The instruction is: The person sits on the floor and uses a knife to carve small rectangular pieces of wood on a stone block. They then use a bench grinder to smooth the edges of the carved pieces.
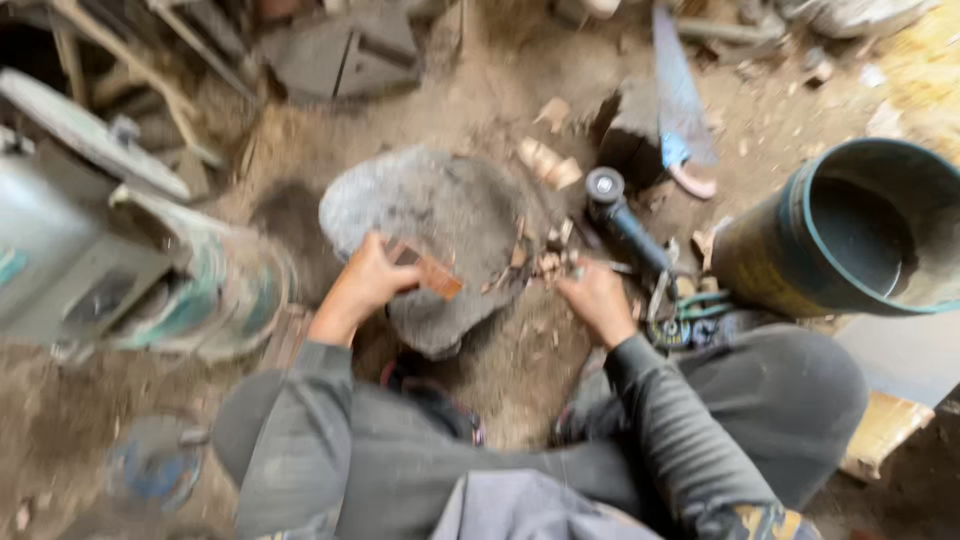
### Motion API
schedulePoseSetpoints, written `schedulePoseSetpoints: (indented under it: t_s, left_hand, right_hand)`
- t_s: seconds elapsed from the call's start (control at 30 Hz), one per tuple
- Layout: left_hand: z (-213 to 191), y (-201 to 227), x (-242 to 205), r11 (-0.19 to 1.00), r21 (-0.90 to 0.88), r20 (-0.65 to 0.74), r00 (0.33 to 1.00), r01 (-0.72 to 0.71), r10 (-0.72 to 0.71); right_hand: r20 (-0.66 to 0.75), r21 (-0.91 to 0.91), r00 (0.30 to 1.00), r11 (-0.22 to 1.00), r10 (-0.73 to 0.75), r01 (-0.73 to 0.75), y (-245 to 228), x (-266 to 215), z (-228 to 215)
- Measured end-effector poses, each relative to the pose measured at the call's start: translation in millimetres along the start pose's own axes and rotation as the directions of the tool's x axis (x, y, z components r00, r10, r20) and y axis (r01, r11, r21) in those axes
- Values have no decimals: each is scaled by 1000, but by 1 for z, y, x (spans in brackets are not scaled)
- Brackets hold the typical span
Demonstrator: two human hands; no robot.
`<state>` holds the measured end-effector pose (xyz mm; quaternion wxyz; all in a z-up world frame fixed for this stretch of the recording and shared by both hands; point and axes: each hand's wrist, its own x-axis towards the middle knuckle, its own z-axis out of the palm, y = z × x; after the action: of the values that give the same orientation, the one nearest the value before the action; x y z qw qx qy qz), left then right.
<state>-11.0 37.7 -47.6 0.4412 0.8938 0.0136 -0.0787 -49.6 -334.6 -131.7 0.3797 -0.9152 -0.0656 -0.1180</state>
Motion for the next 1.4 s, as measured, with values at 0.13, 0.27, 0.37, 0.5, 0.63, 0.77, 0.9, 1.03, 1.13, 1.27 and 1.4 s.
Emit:
schedulePoseSetpoints:
  t_s: [0.13,0.27,0.37,0.5,0.63,0.77,0.9,1.03,1.13,1.27,1.4]
  left_hand:
    - [19,-4,12,997,72,11,1000,20,-20]
    - [35,5,-18,912,409,-270,954,-11,133]
    - [47,15,-54,827,542,-44,977,-152,209]
    - [62,21,-72,821,537,-88,955,-195,285]
    - [46,29,-64,821,498,-208,881,-278,425]
    - [20,44,-66,993,110,-296,955,28,6]
    - [11,44,-60,989,131,-227,970,-64,93]
    - [40,28,-45,925,252,-286,892,-283,350]
    - [70,17,-31,970,16,-439,870,-241,223]
    - [92,4,-11,883,-238,-699,703,-405,134]
    - [103,-10,6,819,-384,-737,676,-426,5]
  right_hand:
    - [227,146,909,911,350,-387,-52,-18,-17]
    - [464,349,768,706,442,-617,-93,-38,-16]
    - [509,332,745,700,432,-632,-106,-40,-10]
    - [560,336,697,647,447,-685,-109,-37,-16]
    - [541,274,707,699,456,-661,-117,-29,-18]
    - [489,188,775,819,400,-542,-113,-38,-15]
    - [305,207,939,952,156,-226,-114,-56,-6]
    - [445,230,836,861,321,-454,-127,-68,3]
    - [420,293,863,858,282,-422,-133,-71,8]
    - [499,286,816,833,293,-474,-133,-72,18]
    - [528,248,787,828,319,-503,-133,-70,20]
